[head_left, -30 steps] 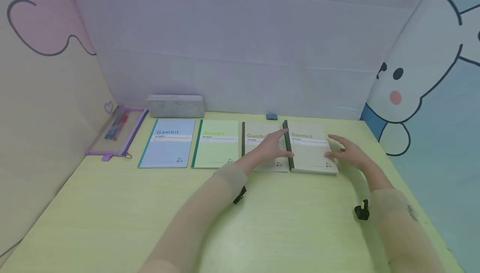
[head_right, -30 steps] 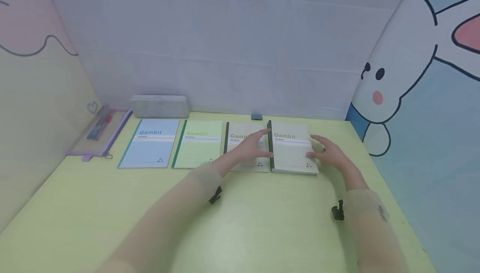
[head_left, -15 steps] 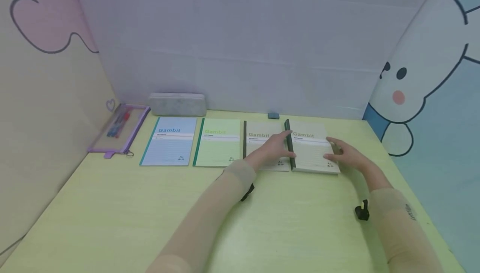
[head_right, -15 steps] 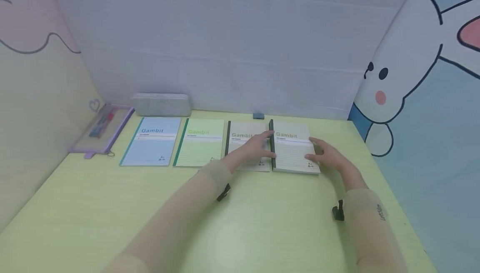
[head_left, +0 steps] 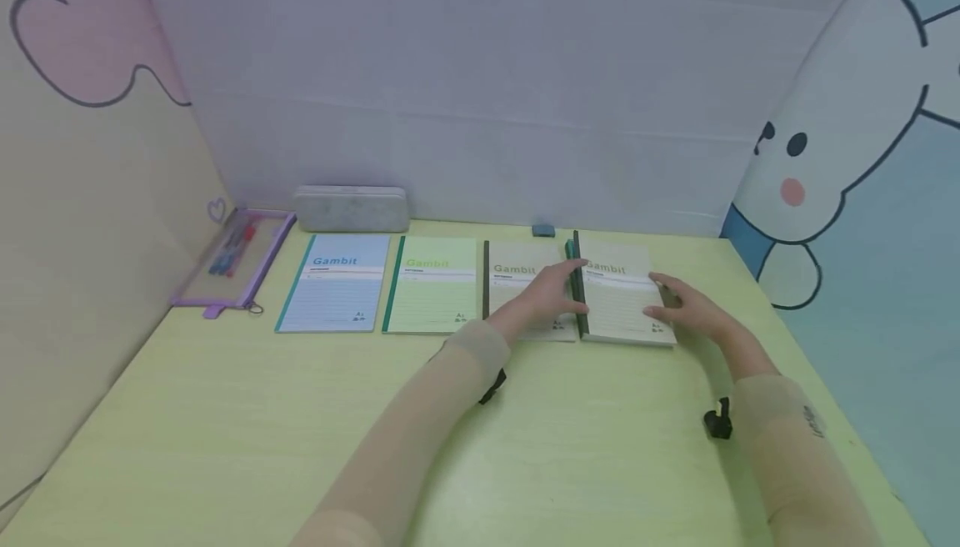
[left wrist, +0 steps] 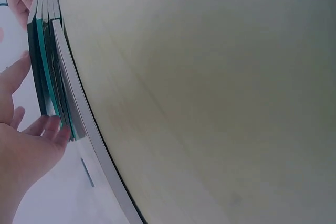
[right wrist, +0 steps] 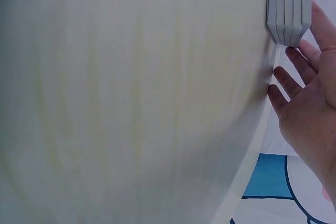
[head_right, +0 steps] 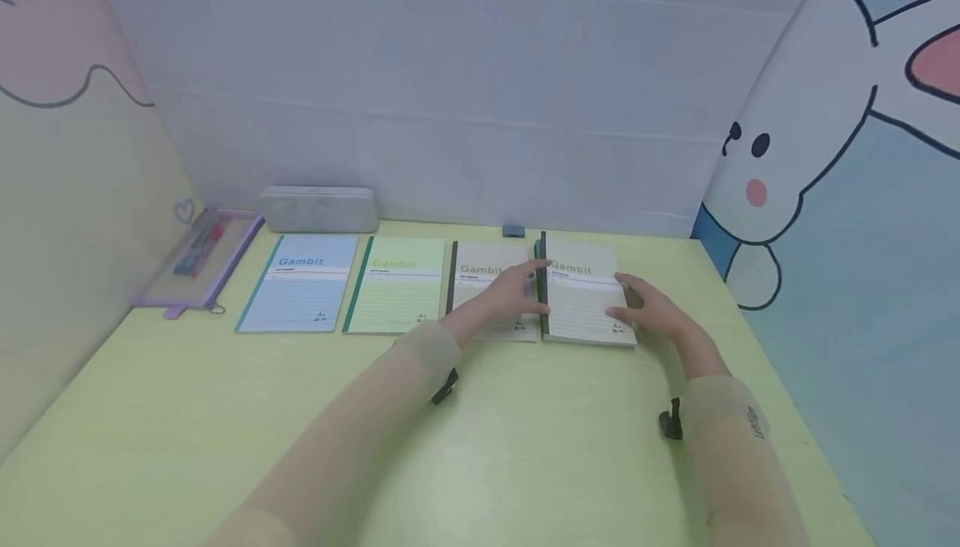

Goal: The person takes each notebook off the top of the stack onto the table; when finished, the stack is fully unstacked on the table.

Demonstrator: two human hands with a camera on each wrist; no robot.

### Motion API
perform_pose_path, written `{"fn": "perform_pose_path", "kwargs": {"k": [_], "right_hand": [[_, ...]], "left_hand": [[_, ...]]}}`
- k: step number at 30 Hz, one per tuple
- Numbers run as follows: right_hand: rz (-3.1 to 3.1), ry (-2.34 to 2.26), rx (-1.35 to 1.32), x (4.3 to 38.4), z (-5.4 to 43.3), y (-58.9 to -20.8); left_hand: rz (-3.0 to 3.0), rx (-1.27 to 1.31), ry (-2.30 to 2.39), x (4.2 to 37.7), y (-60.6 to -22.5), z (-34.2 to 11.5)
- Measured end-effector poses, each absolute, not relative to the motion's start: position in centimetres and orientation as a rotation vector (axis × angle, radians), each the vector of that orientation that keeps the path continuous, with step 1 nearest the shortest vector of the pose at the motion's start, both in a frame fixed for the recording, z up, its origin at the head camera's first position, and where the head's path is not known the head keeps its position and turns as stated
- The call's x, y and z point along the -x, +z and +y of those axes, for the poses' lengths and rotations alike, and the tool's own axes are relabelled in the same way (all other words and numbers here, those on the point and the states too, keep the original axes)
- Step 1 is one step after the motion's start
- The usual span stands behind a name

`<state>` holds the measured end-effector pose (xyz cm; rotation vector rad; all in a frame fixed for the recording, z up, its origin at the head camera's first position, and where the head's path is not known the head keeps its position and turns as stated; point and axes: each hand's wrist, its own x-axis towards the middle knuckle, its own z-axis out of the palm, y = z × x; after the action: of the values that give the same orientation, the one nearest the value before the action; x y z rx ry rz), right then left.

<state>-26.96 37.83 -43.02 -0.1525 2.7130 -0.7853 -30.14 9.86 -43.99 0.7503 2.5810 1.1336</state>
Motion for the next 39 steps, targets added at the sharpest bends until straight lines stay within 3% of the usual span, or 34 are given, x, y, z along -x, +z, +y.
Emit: {"fn": "perform_pose_path", "kwargs": {"k": [13, 39], "right_hand": [[2.701, -0.808, 0.159, 27.1, 37.5, -43.6], [2.841, -0.841, 0.288, 26.9, 37.2, -41.0]], "left_hand": [[2.398, -0.578, 1.498, 29.1, -43.3, 10.5], [2.304, -0.644, 1.644, 27.3, -40.7, 10.4]]}}
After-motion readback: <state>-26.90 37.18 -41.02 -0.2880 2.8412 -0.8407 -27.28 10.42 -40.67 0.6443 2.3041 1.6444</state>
